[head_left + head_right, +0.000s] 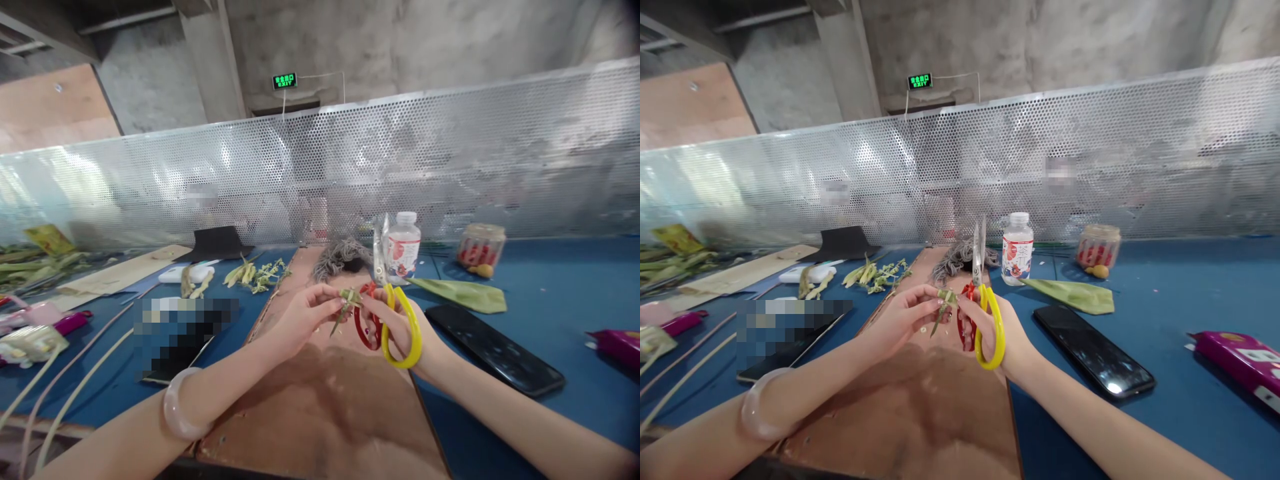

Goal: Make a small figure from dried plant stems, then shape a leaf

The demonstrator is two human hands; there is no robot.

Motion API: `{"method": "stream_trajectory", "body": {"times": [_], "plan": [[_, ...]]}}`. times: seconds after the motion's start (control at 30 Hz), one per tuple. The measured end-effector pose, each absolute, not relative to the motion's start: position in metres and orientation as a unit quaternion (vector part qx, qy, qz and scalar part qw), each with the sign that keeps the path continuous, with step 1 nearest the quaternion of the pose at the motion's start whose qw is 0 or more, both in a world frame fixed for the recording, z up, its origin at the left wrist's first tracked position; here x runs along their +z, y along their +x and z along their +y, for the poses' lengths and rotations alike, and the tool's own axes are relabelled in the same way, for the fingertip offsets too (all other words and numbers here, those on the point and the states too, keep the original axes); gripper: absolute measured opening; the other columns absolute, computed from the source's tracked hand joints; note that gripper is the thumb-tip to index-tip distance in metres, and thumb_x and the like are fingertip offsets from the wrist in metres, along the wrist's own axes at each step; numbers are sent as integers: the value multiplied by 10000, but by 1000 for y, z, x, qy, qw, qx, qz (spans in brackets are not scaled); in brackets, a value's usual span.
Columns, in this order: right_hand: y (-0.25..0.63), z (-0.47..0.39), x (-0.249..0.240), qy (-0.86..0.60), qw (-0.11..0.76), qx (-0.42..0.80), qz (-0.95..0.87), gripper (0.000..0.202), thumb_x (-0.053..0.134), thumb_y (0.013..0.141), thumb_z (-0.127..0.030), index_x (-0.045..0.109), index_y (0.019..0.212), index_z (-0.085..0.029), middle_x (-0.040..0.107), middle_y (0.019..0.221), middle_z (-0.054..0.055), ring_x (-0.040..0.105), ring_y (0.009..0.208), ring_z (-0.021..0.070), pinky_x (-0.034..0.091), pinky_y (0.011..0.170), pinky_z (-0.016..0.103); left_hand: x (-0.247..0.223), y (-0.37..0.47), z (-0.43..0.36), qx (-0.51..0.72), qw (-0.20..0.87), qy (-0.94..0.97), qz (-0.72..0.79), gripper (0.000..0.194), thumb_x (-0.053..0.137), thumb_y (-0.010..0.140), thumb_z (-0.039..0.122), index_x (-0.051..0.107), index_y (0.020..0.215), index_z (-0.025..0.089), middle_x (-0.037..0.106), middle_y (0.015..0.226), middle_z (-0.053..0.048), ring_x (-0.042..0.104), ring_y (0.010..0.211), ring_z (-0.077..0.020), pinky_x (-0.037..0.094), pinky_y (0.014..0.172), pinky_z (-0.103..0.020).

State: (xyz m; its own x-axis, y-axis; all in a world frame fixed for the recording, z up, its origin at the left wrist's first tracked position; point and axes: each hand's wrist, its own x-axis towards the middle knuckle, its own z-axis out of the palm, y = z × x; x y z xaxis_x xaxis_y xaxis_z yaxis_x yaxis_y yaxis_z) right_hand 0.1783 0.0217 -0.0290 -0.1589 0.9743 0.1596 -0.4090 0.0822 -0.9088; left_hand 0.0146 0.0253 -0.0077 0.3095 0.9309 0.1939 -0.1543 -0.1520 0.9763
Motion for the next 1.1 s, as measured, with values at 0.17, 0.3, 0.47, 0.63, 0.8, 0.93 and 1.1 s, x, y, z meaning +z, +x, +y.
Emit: {"method": "stream_trajectory", "body": {"times": [0.17,0.3,0.47,0.63,0.8,0.93,1.1], "plan": [[178,17,-30,-294,559,596,-496,327,663,736,-404,437,613,-202,497,430,-61,438,320,81,351,335,203,-7,15,24,487,554,596,318,140,692,742,228,652,839,136,641,833,-41,599,744,-113,483,736,-262],[178,16,-28,-298,561,589,-499,324,658,745,-399,438,609,-203,498,425,-59,443,323,83,354,343,203,-6,15,22,483,553,596,326,126,693,737,218,643,818,136,636,815,-32,603,720,-112,479,743,-275],[178,18,-26,-314,571,591,-475,333,694,694,-427,439,657,-218,488,438,-73,433,336,87,345,347,212,-4,16,21,486,560,586,326,144,696,735,230,635,820,132,638,820,-36,608,738,-128,485,774,-309],[180,21,-26,-319,585,582,-466,335,673,716,-442,434,642,-219,469,426,-66,401,329,84,330,340,217,-6,15,23,499,576,566,315,142,690,746,228,640,834,128,659,869,-54,628,761,-144,488,790,-323],[183,24,-25,-331,619,552,-450,344,658,726,-391,388,600,-217,452,416,-69,411,331,80,339,350,213,-9,12,29,525,612,515,291,140,688,755,222,631,849,136,693,928,-82,647,796,-154,488,833,-347],[183,26,-27,-331,621,558,-439,306,663,711,-373,399,660,-225,440,422,-84,414,334,84,339,346,208,-11,11,31,536,621,496,284,156,696,750,204,625,875,144,703,938,-82,655,823,-158,492,845,-348],[182,22,-26,-348,600,551,-464,299,662,720,-390,416,691,-222,456,424,-86,408,324,79,339,344,205,-10,11,31,533,621,496,290,230,715,737,195,632,946,145,694,1007,-93,654,867,-161,492,864,-340]]}}
